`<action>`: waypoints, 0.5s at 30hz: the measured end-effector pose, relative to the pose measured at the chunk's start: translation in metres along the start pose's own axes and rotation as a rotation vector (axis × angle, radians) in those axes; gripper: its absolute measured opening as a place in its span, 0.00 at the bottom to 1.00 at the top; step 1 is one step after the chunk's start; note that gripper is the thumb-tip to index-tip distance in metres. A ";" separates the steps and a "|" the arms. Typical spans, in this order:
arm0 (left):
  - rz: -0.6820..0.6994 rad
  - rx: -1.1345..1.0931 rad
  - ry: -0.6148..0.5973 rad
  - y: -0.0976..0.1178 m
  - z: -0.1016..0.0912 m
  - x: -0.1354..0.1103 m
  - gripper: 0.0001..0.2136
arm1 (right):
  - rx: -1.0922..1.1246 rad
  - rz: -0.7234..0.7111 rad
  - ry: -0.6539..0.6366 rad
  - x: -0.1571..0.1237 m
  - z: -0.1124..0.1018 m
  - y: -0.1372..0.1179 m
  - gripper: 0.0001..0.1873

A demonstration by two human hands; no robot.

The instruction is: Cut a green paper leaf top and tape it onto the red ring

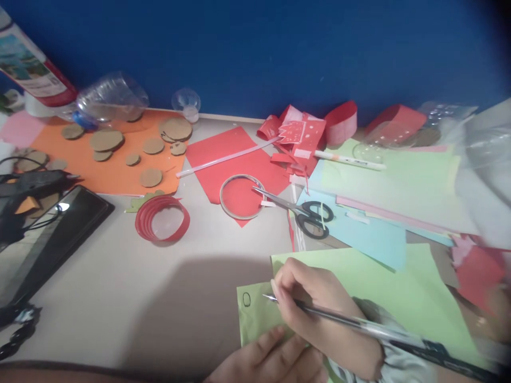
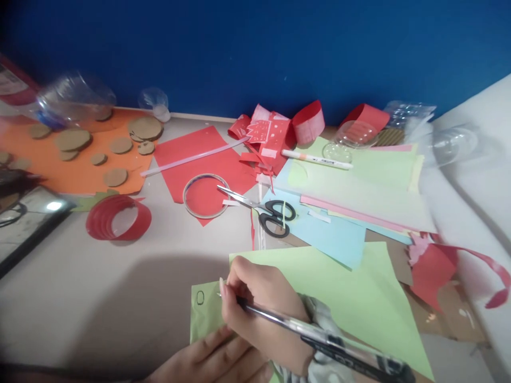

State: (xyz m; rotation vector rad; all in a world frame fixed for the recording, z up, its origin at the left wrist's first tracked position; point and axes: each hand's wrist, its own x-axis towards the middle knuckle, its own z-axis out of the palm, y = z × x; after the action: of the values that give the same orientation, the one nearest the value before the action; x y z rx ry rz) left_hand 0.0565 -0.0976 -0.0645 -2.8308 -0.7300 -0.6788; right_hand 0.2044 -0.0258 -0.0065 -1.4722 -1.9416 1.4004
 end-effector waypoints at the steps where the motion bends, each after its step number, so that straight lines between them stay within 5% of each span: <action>1: -0.004 -0.001 0.004 0.000 0.000 0.000 0.12 | -0.023 -0.012 -0.008 0.000 0.000 0.000 0.12; 15: 0.025 -0.035 -0.009 -0.008 -0.008 0.004 0.12 | -0.024 -0.072 -0.025 0.005 0.000 -0.001 0.12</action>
State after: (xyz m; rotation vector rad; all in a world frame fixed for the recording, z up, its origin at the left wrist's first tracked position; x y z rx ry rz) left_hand 0.0530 -0.0906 -0.0556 -2.8709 -0.6898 -0.6822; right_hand 0.2019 -0.0210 -0.0070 -1.3869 -2.0129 1.3746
